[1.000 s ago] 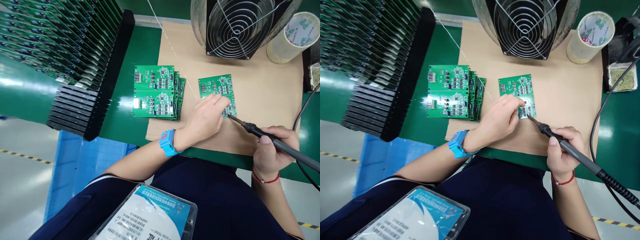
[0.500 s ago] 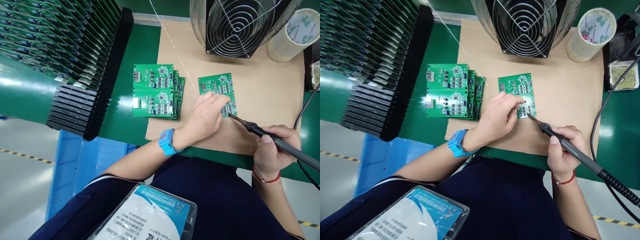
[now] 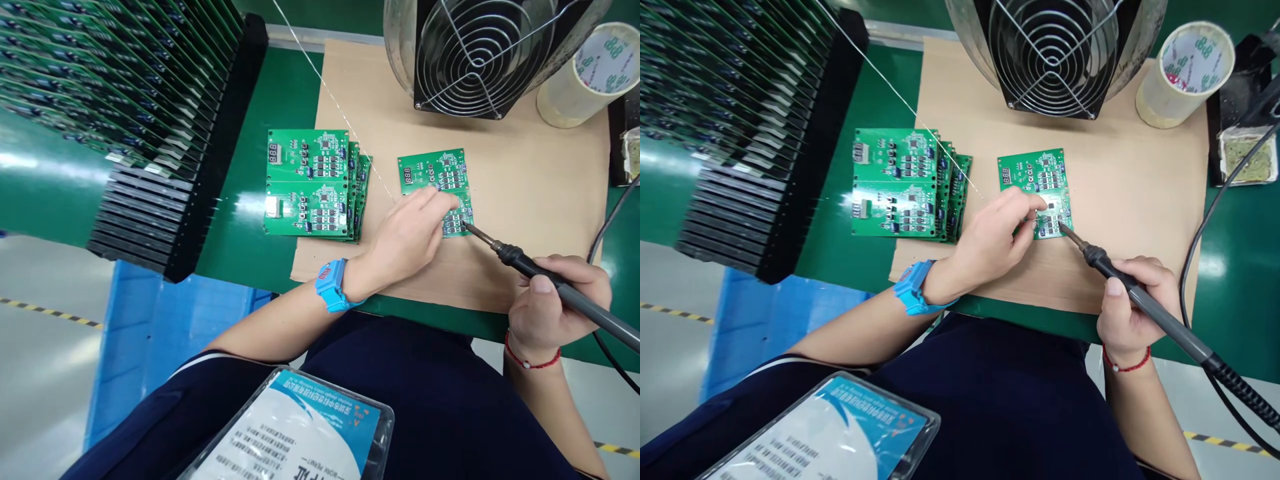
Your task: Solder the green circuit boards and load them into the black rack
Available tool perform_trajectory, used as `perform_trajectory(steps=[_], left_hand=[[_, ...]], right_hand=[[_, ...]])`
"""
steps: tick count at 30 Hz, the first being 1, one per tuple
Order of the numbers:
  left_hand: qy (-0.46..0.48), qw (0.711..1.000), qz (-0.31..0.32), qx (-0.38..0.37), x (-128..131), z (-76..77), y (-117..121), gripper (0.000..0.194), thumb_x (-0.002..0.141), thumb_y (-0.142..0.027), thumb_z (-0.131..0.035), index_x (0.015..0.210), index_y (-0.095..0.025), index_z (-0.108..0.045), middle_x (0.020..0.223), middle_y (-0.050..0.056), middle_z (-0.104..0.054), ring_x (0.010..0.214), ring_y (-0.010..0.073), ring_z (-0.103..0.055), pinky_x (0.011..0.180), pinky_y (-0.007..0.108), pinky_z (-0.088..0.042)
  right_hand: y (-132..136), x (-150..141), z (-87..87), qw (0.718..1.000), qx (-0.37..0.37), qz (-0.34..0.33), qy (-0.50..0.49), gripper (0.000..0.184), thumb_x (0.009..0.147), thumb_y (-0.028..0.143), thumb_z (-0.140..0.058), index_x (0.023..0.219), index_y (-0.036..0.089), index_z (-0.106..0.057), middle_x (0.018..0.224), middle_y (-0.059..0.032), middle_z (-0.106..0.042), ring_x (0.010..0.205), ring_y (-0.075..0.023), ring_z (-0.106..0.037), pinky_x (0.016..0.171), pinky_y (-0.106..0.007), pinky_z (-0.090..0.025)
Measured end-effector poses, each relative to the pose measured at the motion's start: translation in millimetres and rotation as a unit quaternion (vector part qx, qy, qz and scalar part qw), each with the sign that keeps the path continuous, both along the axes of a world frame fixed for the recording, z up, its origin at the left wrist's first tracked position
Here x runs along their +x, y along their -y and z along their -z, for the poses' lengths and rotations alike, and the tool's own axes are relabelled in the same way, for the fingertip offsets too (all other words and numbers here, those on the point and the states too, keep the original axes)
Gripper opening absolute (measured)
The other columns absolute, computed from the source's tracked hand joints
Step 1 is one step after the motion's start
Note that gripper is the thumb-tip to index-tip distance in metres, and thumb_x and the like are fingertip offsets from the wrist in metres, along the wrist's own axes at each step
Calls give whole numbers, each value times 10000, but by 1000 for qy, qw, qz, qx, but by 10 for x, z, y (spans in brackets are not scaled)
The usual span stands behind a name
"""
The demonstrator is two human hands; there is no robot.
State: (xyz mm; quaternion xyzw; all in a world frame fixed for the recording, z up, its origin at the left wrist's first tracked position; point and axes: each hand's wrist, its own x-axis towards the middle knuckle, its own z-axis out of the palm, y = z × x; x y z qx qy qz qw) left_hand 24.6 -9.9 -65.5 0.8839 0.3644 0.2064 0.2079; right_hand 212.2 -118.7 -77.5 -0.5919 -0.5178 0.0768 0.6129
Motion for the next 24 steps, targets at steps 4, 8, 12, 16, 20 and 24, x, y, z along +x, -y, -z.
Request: perform_trajectory(steps=[4,8,12,16,20,24], left_hand=[[-25,1000,-1,-4,21,3,4,323,994,-68,-369,1184,-159,-615,1084,96,-696,1026,235,-633,917,382,-520],[-52,999,7,-1,49,5,6,319,1002,-84,-369,1188,-161,-616,1076,98,-691,1020,245,-624,917,388,-505],[-74,997,15,2,73,1,17,325,990,-65,-375,1182,-157,-621,1044,89,-676,1002,246,-610,912,376,-488],[-73,997,1,26,59,-13,6,334,1009,-76,-359,1196,-163,-622,1044,87,-679,980,250,-602,885,385,-483],[-76,995,-46,50,-6,-103,-54,321,1026,-107,-352,1148,-194,-636,1017,80,-674,987,258,-608,866,412,-493],[-65,992,-100,30,-50,-268,-126,347,1020,-107,-338,1169,-211,-634,1113,99,-675,1012,245,-632,890,412,-526]], right_hand=[[21,-1,4,999,-33,-5,-3,125,853,315,-695,922,216,-724,751,17,-631,599,-140,-572,540,-300,-424],[25,1,-17,999,-51,-17,4,116,854,276,-693,949,222,-732,730,27,-621,591,-134,-574,538,-290,-436],[17,-5,-23,998,-53,-23,-4,121,853,282,-704,948,213,-731,764,18,-639,593,-127,-581,537,-286,-437],[21,-13,-8,999,-41,2,-4,153,855,336,-711,935,206,-728,781,9,-650,610,-144,-603,565,-314,-454],[25,-14,2,998,-37,41,-2,185,852,374,-711,963,225,-715,809,10,-664,624,-163,-624,593,-349,-481],[22,-12,11,998,-36,55,-20,178,843,376,-713,950,234,-700,792,16,-660,618,-166,-622,608,-366,-486]])
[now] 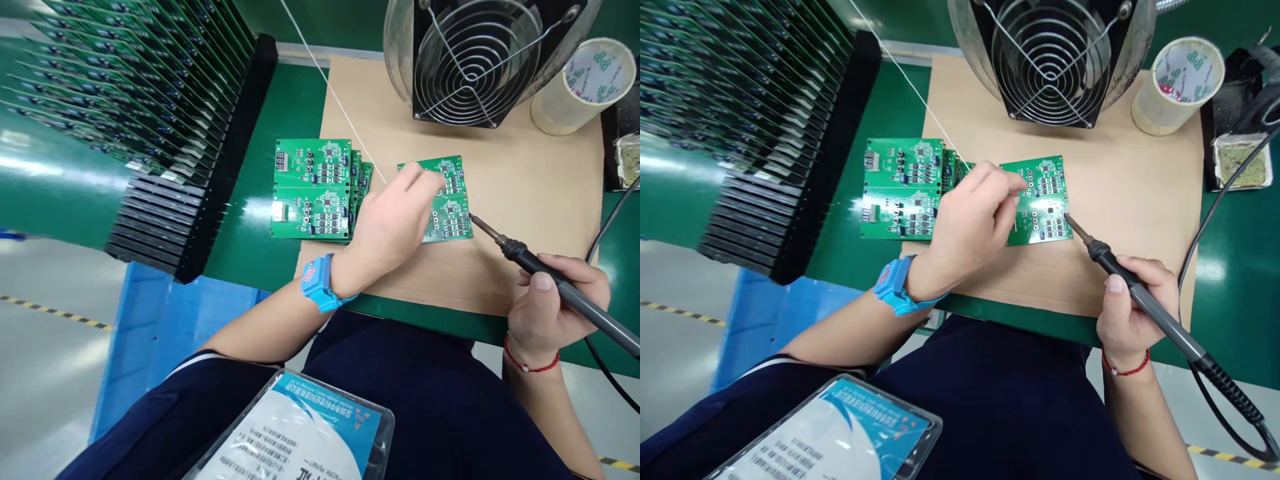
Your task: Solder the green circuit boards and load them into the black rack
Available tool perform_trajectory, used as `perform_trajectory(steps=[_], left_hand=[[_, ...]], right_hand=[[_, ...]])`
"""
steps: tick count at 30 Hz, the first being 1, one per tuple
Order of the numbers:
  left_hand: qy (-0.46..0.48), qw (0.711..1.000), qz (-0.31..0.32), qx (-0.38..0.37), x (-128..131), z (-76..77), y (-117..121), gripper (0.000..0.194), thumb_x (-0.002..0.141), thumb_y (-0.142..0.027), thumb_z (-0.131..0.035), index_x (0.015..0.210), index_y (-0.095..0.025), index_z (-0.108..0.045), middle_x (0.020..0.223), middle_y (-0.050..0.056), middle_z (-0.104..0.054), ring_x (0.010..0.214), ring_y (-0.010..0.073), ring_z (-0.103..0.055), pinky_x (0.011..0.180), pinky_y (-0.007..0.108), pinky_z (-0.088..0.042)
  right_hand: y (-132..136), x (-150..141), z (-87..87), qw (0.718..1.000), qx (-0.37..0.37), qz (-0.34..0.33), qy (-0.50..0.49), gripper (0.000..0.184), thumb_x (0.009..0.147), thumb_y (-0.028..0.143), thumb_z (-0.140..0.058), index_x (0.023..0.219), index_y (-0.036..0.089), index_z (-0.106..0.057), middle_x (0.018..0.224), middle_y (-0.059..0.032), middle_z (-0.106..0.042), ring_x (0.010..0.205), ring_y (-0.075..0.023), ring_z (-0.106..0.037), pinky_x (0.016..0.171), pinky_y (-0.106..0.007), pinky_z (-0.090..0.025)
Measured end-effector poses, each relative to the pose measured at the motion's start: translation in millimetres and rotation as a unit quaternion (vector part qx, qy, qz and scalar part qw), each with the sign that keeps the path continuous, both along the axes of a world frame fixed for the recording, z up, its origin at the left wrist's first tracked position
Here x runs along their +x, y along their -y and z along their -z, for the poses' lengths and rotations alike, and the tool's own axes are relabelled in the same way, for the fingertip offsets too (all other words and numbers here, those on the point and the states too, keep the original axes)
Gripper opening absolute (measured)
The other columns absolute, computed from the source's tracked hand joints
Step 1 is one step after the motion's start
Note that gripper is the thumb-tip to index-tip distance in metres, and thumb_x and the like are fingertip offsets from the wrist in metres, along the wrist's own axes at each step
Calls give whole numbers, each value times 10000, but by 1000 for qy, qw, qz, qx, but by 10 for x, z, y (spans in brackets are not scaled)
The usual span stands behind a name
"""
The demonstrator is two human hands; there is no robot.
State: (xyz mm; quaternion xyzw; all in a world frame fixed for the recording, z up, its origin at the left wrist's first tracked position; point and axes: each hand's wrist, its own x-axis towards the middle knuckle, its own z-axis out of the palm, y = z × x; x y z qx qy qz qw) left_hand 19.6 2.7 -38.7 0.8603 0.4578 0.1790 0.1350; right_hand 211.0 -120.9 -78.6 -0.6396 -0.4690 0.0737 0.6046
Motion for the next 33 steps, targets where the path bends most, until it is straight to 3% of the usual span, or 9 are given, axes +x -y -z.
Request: perform_trajectory(steps=[3,5,10,13,16,19,25,29,33], left_hand=[[29,999,-38,2,19,-68,-31,388,986,-85,-392,1313,-205,-563,1306,143,-641,1232,264,-590,1040,431,-498],[33,998,-48,3,49,-33,-50,448,963,-91,-455,1400,-181,-491,1439,183,-567,1391,297,-499,1122,468,-455],[-54,994,-73,-60,135,272,-138,596,936,-328,-667,1418,-29,-485,1467,283,-540,1366,424,-512,1152,591,-407],[-91,989,-86,-79,167,394,-174,697,969,-432,-631,1481,1,-439,1575,309,-443,1470,447,-409,1209,614,-328],[-111,991,-50,-63,168,364,-148,657,993,-409,-583,1493,-8,-440,1590,292,-441,1479,430,-402,1219,602,-297],[-118,990,-11,-77,132,261,-97,604,951,-372,-635,1435,-36,-502,1497,261,-541,1376,410,-492,1165,574,-358],[-85,989,-7,-119,32,189,-41,516,912,-286,-668,1383,-148,-508,1387,187,-585,1293,359,-519,1122,526,-409],[-98,987,-41,-125,10,203,-18,497,911,-326,-675,1355,-163,-523,1331,173,-575,1235,357,-525,1058,512,-447],[-119,981,-82,-127,28,197,-13,464,935,-368,-653,1303,-107,-544,1298,203,-571,1222,375,-517,1045,533,-439]], right_hand=[[-3,7,3,1000,7,5,1,179,844,367,-706,959,230,-692,773,22,-650,595,-164,-613,588,-363,-489],[-4,15,2,1000,12,11,0,180,844,364,-704,965,231,-694,775,22,-648,592,-166,-612,582,-363,-492],[9,38,17,1000,23,18,-7,158,874,350,-691,991,248,-719,769,24,-622,613,-166,-617,594,-352,-495],[30,38,52,999,7,34,-10,191,892,376,-681,1034,253,-714,870,-1,-648,665,-172,-634,652,-373,-531],[36,45,62,999,-37,32,-21,252,908,379,-676,1120,246,-702,1046,-43,-689,769,-181,-676,730,-391,-574],[-16,132,6,996,-78,-17,-43,340,934,388,-644,1239,242,-673,1071,-57,-715,815,-179,-696,739,-373,-596],[-410,645,-135,995,-29,-21,96,325,950,368,-614,1247,258,-684,1063,-59,-754,897,-216,-727,838,-444,-620],[-788,989,-89,965,-10,-8,261,355,920,326,-621,1254,238,-704,1170,-107,-758,1075,-253,-720,967,-460,-593],[-961,1156,-10,968,-58,-30,244,372,933,405,-600,1250,240,-704,1195,-97,-759,1090,-249,-726,976,-448,-591]])
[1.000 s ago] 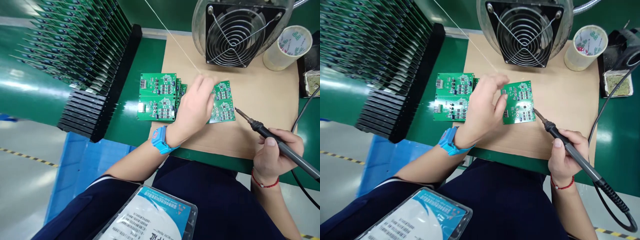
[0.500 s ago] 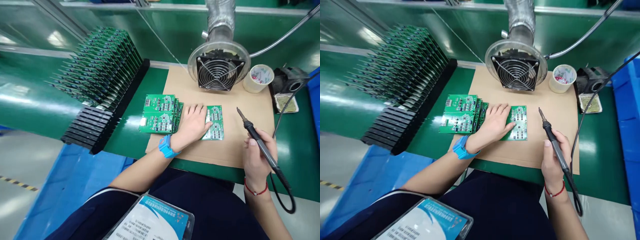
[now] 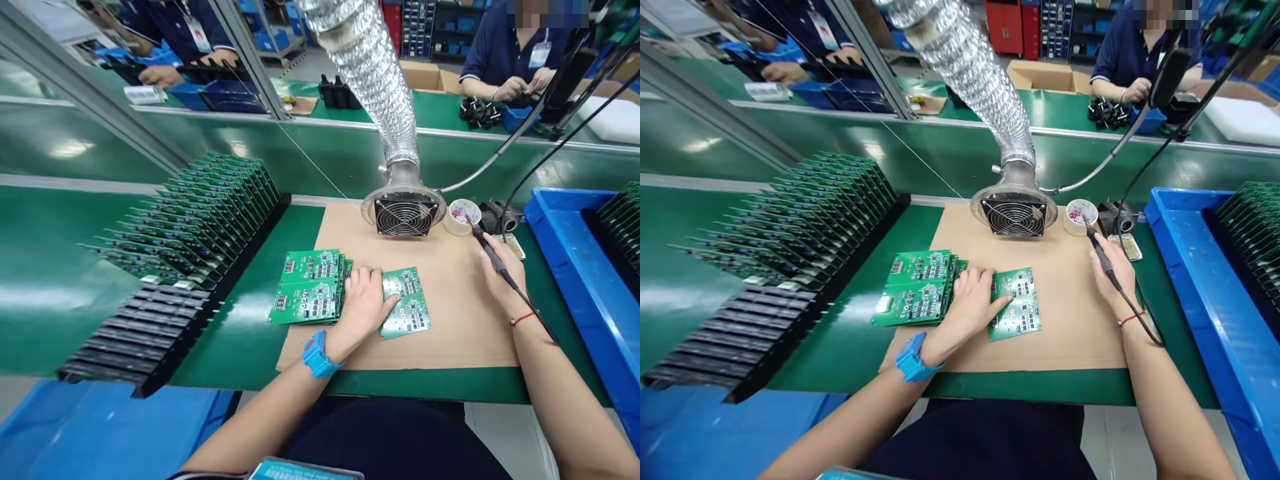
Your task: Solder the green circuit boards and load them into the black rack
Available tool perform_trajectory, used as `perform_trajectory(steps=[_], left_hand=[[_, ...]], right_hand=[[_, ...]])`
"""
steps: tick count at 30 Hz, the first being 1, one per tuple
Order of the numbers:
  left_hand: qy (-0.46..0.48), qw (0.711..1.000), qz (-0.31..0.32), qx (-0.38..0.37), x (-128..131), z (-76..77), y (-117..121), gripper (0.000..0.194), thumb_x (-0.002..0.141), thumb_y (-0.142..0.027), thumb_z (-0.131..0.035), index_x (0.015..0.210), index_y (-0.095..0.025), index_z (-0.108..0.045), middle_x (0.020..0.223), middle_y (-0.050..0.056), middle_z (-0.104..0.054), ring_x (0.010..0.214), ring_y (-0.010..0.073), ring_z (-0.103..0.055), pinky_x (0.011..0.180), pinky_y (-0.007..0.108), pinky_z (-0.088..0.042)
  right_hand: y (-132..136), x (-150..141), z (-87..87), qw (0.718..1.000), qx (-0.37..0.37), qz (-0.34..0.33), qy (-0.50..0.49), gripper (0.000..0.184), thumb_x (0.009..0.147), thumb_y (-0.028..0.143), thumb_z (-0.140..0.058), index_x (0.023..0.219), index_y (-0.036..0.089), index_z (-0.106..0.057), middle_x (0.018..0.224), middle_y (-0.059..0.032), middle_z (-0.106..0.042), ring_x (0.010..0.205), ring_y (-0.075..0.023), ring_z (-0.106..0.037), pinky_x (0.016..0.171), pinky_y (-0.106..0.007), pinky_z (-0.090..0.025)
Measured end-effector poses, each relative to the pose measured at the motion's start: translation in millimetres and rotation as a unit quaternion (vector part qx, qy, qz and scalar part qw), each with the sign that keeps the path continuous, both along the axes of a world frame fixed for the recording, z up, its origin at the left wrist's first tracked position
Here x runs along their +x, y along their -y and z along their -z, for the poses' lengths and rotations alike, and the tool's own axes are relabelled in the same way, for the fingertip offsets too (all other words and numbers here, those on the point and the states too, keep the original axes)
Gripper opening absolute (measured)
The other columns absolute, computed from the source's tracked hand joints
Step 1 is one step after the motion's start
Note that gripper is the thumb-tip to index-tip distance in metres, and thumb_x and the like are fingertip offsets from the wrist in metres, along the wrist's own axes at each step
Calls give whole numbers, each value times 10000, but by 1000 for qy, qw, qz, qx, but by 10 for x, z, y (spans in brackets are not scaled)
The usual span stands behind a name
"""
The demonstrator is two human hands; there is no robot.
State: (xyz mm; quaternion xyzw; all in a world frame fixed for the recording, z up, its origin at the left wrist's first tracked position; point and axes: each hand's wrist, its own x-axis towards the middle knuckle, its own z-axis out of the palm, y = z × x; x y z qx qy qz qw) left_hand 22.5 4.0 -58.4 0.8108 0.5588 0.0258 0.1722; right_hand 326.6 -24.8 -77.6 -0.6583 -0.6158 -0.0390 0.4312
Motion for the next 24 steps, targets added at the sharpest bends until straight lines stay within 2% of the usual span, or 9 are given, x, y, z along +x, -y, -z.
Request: perform_trajectory(steps=[3,6,9,12,15,18,21,24], left_hand=[[5,1000,-21,1,14,2,-13,417,941,-363,-642,1239,-83,-561,1257,210,-572,1199,379,-520,1037,528,-436],[21,999,-31,-2,16,15,-30,377,911,-365,-676,1153,-92,-579,1221,201,-576,1174,381,-524,1017,523,-443],[35,999,-36,-7,23,26,-31,340,887,-347,-702,1104,-113,-584,1197,187,-583,1158,379,-535,1009,522,-451],[46,998,-35,-12,39,28,-14,287,900,-309,-679,1098,-125,-585,1172,171,-589,1164,370,-535,1023,517,-441],[54,998,-36,-21,50,30,-14,322,889,-310,-694,1122,-121,-578,1179,178,-589,1163,374,-525,1016,515,-433],[68,996,-40,-33,46,45,-44,352,866,-319,-726,1120,-125,-577,1192,178,-581,1169,378,-515,1020,519,-418],[96,993,-47,-47,32,60,-69,339,832,-303,-759,1064,-141,-572,1183,162,-576,1191,385,-501,1041,528,-396],[144,986,-53,-71,11,30,-38,372,789,-278,-791,1040,-158,-544,1132,135,-590,1185,377,-517,1028,516,-413]], right_hand=[[50,97,-25,992,30,60,-107,353,939,436,-592,1197,222,-705,1143,-92,-758,989,-232,-739,927,-438,-599],[163,266,-159,965,76,139,-209,311,907,411,-595,1105,196,-701,933,-43,-734,731,-185,-709,729,-373,-594],[270,460,-337,952,100,182,-226,226,861,368,-609,985,200,-695,786,0,-674,628,-168,-657,621,-330,-541],[327,580,-448,949,91,199,-227,136,818,331,-639,885,228,-699,724,10,-645,608,-178,-630,614,-339,-519],[294,621,-449,947,62,197,-247,117,790,298,-658,877,246,-716,761,5,-659,662,-175,-627,672,-348,-533],[178,628,-372,932,23,184,-310,203,737,301,-713,931,244,-714,813,3,-685,699,-156,-632,647,-298,-526],[79,561,-270,897,-32,140,-419,315,710,381,-735,985,246,-661,956,-23,-735,759,-155,-683,602,-261,-530],[102,330,-182,851,-111,63,-509,342,698,459,-756,926,241,-625,1049,-70,-757,824,-182,-719,616,-280,-573]])
